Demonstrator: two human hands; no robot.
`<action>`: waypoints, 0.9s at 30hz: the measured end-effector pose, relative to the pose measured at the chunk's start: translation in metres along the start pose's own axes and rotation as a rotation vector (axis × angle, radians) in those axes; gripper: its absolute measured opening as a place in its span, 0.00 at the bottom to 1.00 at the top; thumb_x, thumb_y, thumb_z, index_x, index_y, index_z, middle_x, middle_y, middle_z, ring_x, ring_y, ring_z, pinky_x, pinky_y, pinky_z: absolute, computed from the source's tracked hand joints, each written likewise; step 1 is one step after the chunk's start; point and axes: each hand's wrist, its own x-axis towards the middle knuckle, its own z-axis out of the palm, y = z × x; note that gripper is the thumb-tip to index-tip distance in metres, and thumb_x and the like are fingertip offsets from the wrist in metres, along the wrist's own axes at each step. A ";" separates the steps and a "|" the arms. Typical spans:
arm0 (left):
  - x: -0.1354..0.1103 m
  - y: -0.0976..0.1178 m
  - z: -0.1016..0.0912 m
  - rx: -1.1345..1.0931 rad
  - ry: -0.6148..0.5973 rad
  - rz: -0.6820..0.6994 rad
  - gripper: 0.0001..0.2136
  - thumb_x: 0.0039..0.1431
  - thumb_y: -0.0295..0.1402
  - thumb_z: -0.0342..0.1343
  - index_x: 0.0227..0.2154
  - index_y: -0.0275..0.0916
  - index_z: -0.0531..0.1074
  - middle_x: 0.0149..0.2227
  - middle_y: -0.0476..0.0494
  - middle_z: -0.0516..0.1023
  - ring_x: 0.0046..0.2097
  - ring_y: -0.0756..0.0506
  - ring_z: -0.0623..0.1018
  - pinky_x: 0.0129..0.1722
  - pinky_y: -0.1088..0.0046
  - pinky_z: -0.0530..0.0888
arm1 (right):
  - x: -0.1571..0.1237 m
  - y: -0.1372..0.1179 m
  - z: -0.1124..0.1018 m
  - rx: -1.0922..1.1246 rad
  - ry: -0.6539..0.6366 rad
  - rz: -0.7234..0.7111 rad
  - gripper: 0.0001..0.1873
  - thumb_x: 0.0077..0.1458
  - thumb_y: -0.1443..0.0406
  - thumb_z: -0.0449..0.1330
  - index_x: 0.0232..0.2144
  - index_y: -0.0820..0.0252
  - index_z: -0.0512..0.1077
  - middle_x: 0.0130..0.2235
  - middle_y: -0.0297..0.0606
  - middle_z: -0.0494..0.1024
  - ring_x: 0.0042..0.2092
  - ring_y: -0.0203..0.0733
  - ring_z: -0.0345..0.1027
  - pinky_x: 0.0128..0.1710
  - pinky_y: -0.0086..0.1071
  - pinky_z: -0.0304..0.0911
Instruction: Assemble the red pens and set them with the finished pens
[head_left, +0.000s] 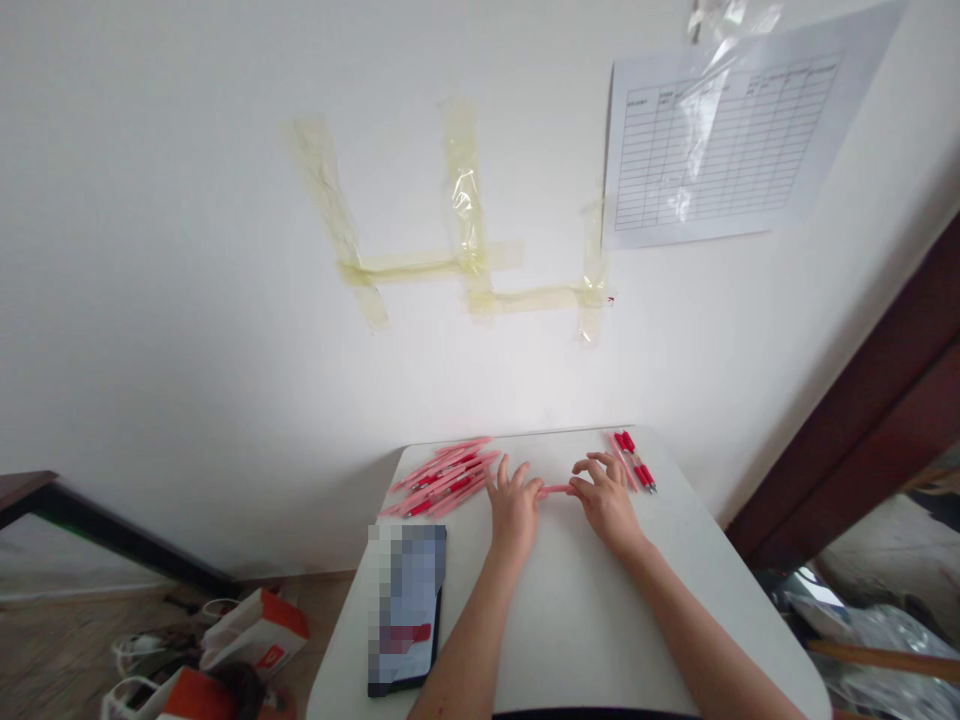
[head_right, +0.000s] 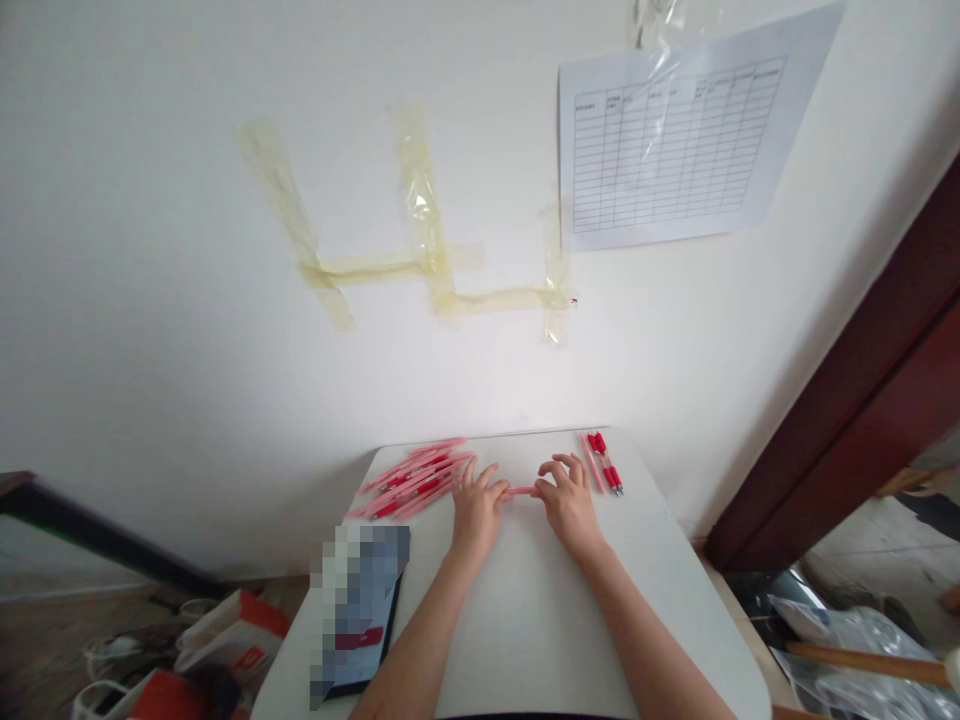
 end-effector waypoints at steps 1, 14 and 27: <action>0.000 0.001 0.000 0.011 0.010 -0.003 0.12 0.60 0.24 0.57 0.37 0.49 0.80 0.56 0.47 0.76 0.68 0.32 0.61 0.65 0.31 0.55 | 0.000 0.000 0.000 -0.012 0.009 -0.010 0.10 0.64 0.65 0.59 0.33 0.51 0.80 0.45 0.40 0.78 0.58 0.55 0.60 0.58 0.55 0.58; 0.003 -0.003 -0.003 -0.087 0.103 0.034 0.13 0.60 0.31 0.62 0.42 0.59 0.80 0.38 0.51 0.80 0.55 0.39 0.71 0.67 0.37 0.50 | -0.005 0.019 0.007 0.042 -0.042 0.089 0.14 0.67 0.59 0.55 0.35 0.52 0.79 0.47 0.43 0.78 0.55 0.55 0.62 0.53 0.52 0.63; 0.003 -0.002 -0.006 -0.109 0.039 0.038 0.13 0.61 0.33 0.61 0.43 0.63 0.79 0.37 0.53 0.81 0.54 0.40 0.70 0.67 0.33 0.42 | -0.008 0.022 0.008 0.030 -0.096 0.063 0.08 0.63 0.59 0.60 0.38 0.47 0.81 0.50 0.40 0.77 0.55 0.54 0.63 0.55 0.51 0.61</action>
